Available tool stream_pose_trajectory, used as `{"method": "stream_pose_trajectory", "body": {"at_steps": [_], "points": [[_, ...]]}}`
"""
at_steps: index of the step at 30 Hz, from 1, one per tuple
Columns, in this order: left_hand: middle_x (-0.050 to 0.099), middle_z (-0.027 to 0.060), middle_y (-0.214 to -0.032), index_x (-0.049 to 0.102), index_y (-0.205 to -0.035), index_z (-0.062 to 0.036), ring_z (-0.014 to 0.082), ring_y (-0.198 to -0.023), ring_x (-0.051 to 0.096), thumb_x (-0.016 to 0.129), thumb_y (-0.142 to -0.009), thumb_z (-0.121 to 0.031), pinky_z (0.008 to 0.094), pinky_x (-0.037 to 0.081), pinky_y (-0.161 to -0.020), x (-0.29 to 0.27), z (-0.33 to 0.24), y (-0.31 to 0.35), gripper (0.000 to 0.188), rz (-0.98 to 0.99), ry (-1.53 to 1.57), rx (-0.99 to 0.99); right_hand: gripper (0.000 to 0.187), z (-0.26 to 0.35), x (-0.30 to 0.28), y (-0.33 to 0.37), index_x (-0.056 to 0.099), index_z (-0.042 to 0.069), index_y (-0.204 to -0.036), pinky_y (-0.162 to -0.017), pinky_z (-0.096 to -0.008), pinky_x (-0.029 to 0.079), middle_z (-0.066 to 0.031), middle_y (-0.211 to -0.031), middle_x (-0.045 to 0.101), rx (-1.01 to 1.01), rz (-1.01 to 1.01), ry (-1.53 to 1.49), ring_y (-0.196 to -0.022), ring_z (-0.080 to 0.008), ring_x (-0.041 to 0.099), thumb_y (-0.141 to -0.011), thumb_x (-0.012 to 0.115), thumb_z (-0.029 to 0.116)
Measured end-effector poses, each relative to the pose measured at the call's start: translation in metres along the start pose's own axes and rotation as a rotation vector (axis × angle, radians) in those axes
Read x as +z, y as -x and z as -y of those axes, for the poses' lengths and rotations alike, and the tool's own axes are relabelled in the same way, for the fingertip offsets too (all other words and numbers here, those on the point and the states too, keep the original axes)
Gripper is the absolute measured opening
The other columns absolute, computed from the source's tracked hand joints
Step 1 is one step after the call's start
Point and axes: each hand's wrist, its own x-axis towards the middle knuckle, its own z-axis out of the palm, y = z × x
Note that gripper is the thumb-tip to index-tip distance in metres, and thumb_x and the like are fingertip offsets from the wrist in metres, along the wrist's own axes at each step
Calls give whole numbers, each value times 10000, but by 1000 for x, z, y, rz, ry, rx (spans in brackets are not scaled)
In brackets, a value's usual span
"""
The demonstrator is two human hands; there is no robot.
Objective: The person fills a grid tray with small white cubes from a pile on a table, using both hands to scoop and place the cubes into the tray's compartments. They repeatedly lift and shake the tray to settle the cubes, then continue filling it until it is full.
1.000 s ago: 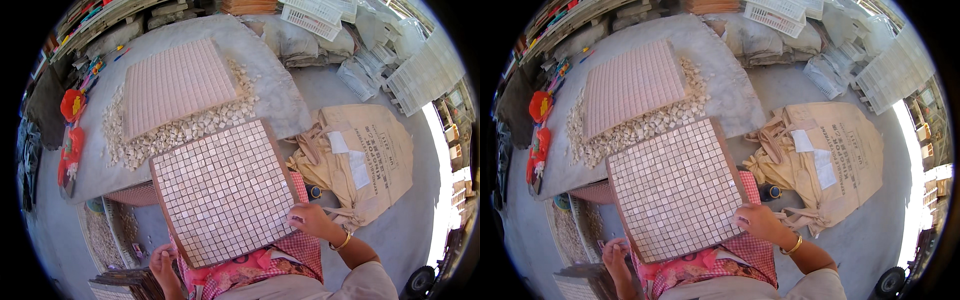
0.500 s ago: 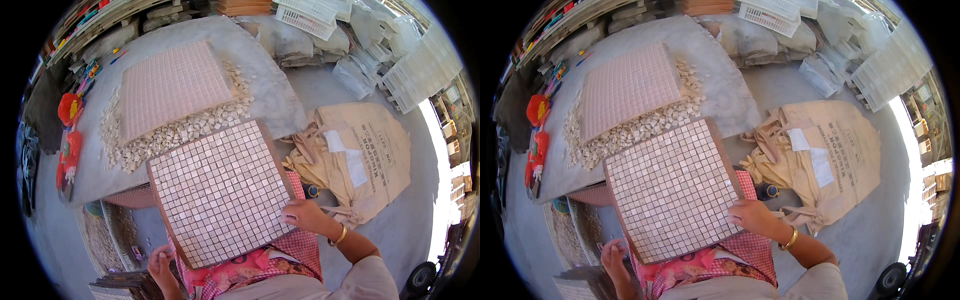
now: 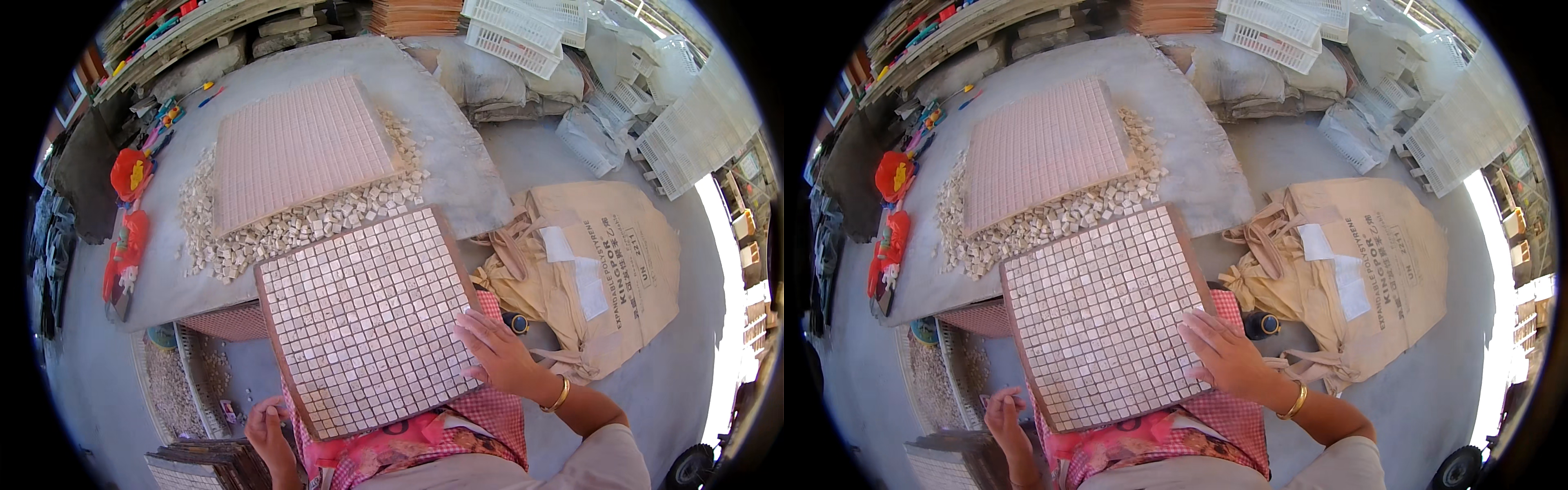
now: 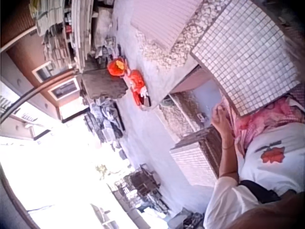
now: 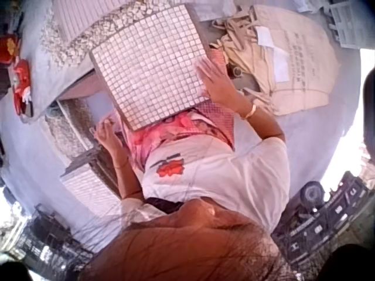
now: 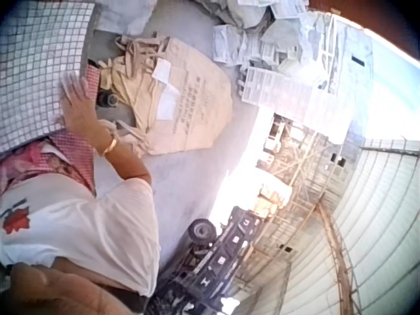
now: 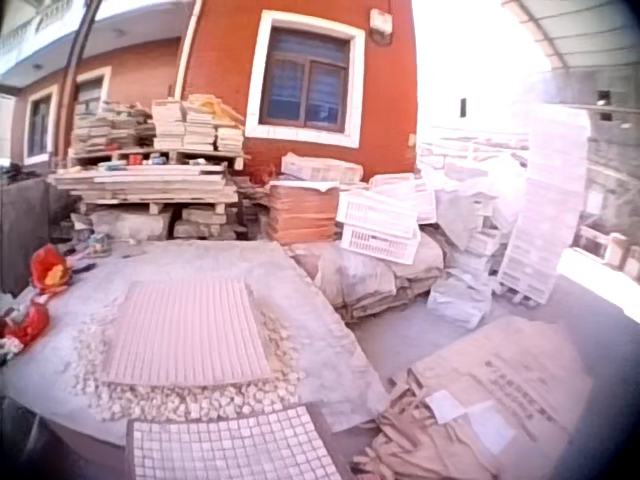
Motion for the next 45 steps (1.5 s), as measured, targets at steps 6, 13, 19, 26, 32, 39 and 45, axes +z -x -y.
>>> {"method": "stream_pose_trajectory", "body": {"at_steps": [6, 13, 19, 26, 32, 39, 45], "points": [[576, 38, -751, 639, -891, 29, 92, -677, 527, 511, -904, -74, 234, 427, -632, -4, -5, -1, 165, -50, 29, -33, 797, 22, 31, 0, 381, -34, -1321, -1073, -502, 205, -195, -1404, 345, -16, 223, 63, -1317, -335, 306, -820, 433, 584], [636, 126, -875, 636, -967, 21, 228, -777, 610, 531, -853, -28, 313, 482, -713, 7, 2, -17, 162, 11, -260, 239, 896, 29, 32, -5, 358, -44, -1335, -1071, -541, 183, -214, -1416, 322, -12, 296, 143, -1342, -342, 263, -753, 504, 621], [374, 159, -1397, 371, -1348, -19, 317, -1300, 350, 598, -825, -221, 486, 282, -1048, 52, -26, -62, 605, 300, -721, 655, 977, 22, 41, -40, 254, -69, -1382, -1081, -557, 144, -243, -1457, 227, 102, 227, 148, -1365, -371, 203, -773, 452, 668], [259, 138, -1477, 260, -1414, -33, 286, -1367, 243, 495, -855, -496, 515, 187, -1091, 90, -12, -99, 763, 374, -948, 681, 992, 5, 15, -47, 180, -91, -1397, -1106, -513, 108, -271, -1450, 209, 246, 2, -2, -1362, -400, 184, -809, 395, 679], [291, 114, -1467, 311, -1395, -40, 263, -1375, 229, 497, -878, -448, 538, 165, -1095, 89, -15, -124, 685, 264, -930, 644, 808, -11, 2, -9, 214, -98, -1381, -1088, -456, 217, -292, -1423, 256, 456, -147, -163, -1325, -429, 254, -904, 408, 525], [331, 95, -1445, 425, -1322, -7, 285, -1371, 234, 543, -879, -269, 544, 158, -1096, 81, -18, -158, 528, 265, -957, 585, 751, -12, 11, 0, 273, -99, -1356, -1074, -434, 251, -300, -1393, 304, 488, -176, -237, -1303, -424, 300, -916, 420, 491], [395, 120, -1392, 483, -1258, 19, 330, -1352, 253, 585, -831, -157, 535, 194, -1085, 91, -16, -157, 473, 242, -780, 559, 633, -18, 22, -10, 370, -79, -1309, -1052, -442, 283, -287, -1340, 382, 493, -249, -267, -1254, -424, 363, -916, 461, 408]]}}
